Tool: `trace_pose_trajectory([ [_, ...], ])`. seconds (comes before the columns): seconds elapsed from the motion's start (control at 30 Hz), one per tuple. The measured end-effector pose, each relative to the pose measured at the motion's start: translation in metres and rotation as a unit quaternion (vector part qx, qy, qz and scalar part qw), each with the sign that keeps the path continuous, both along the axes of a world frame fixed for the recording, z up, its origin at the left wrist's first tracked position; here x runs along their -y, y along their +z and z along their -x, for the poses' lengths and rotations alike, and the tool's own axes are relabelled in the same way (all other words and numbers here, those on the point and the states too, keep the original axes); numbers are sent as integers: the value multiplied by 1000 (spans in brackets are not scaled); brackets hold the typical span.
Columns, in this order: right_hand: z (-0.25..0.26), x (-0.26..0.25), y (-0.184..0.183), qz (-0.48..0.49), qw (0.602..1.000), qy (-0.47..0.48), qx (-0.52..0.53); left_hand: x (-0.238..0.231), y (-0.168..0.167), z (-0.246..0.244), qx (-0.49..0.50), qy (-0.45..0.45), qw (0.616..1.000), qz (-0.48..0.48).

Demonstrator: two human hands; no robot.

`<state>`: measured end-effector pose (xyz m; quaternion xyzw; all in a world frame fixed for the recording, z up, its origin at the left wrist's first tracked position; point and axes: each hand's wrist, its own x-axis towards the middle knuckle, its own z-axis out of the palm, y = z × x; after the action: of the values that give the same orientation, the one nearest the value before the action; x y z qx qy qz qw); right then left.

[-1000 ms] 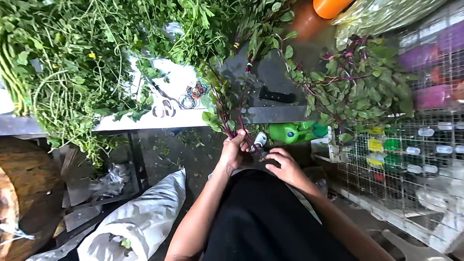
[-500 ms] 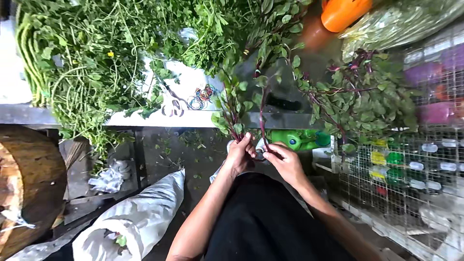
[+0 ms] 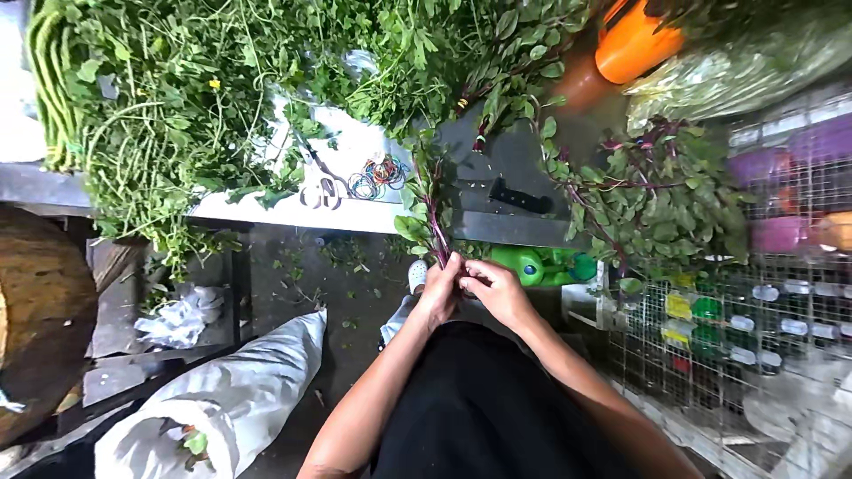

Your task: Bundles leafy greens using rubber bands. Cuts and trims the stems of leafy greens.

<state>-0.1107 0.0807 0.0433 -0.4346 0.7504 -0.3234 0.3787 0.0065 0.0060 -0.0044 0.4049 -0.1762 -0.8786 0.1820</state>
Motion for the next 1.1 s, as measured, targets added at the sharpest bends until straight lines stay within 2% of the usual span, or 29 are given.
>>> trace_pose_trajectory([
  [0.17, -4, -1, -1, 6, 1000, 0, -18, -1, 3, 11, 27, -3, 1000, -4],
  [0.47, 9, -12, 0, 9, 998, 27, 56, 1, 7, 23, 137, 2, 990, 13],
  [0.6, 71, -24, 18, -22, 999, -14, 26, 5, 8, 23, 158, -13, 987, 6],
  [0.7, 146, -34, 33, -57, 993, -79, -67, 6, 13, 22, 142, -17, 990, 4],
  [0.77, 197, -37, 40, -61, 982, -88, -159, 6, 23, 22, 111, -8, 994, 18],
  [0.87, 261, -36, 40, -43, 955, -69, -284, 5, 41, 23, 73, 11, 996, 49],
  [0.93, 290, -31, 34, -24, 942, -42, -331, 5, 54, 25, 63, 26, 995, 73],
  [1.1, 318, -11, 9, -107, 918, 65, -375, 0, 76, 26, 53, 66, 986, 145],
])
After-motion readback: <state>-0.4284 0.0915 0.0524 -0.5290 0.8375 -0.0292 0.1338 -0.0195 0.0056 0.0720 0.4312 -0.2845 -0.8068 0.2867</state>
